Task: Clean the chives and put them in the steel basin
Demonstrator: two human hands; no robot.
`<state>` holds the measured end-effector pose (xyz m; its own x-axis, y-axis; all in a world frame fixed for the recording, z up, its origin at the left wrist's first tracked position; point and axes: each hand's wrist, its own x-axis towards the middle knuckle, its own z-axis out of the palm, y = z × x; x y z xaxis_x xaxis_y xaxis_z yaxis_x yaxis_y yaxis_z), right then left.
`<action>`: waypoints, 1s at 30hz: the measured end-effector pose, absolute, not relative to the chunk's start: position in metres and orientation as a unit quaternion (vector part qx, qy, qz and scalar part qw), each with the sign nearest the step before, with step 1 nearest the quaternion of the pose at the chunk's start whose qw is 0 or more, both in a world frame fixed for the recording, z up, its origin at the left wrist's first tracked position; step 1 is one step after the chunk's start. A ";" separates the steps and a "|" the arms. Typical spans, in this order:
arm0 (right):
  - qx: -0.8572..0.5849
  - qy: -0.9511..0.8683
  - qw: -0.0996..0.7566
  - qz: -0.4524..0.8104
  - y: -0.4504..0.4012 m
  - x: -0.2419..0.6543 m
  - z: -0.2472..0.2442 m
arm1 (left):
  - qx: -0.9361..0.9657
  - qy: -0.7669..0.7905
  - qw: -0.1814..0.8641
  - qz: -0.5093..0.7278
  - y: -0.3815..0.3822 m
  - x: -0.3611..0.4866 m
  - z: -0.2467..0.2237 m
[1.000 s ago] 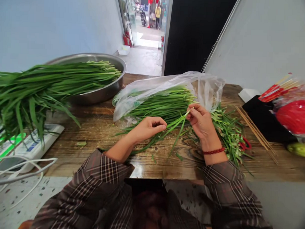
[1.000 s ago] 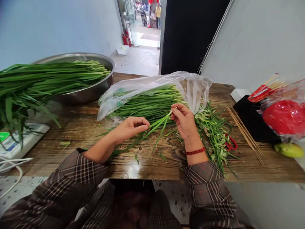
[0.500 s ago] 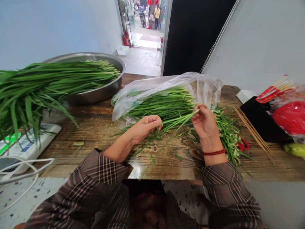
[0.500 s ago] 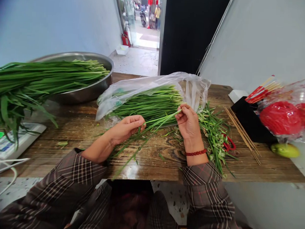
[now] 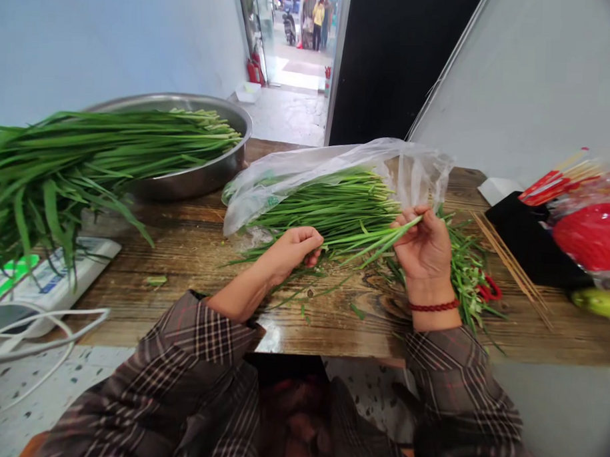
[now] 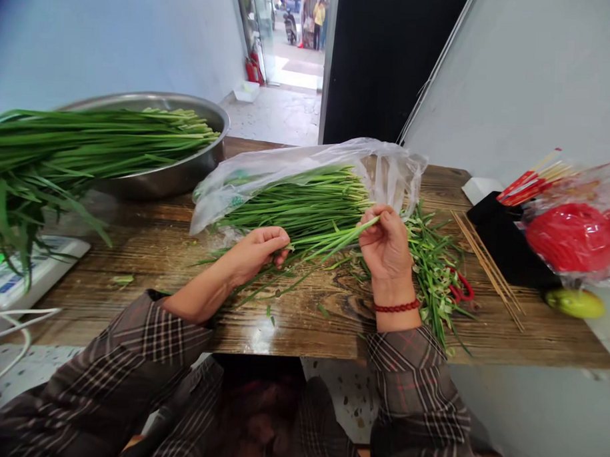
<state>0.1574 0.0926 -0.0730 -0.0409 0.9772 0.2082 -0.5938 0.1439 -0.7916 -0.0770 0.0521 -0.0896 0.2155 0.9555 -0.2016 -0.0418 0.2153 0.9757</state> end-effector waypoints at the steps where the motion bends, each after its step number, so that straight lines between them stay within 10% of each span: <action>1: -0.230 -0.389 0.651 0.609 0.092 0.159 -0.071 | 0.476 0.481 0.615 0.405 0.052 -0.077 -0.090; 14: -0.293 -0.469 0.559 0.617 0.087 0.139 -0.082 | 0.689 0.446 0.396 0.411 0.049 -0.077 -0.083; 30: -0.348 -0.538 0.538 0.547 0.083 0.118 -0.097 | 0.486 0.358 0.708 0.368 0.039 -0.066 -0.085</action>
<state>0.1182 0.0827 -0.0967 -0.1793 0.9637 0.1977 -0.2135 0.1580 -0.9641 -0.0656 0.0389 -0.0849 0.4740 0.8679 -0.1487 -0.1730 0.2574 0.9507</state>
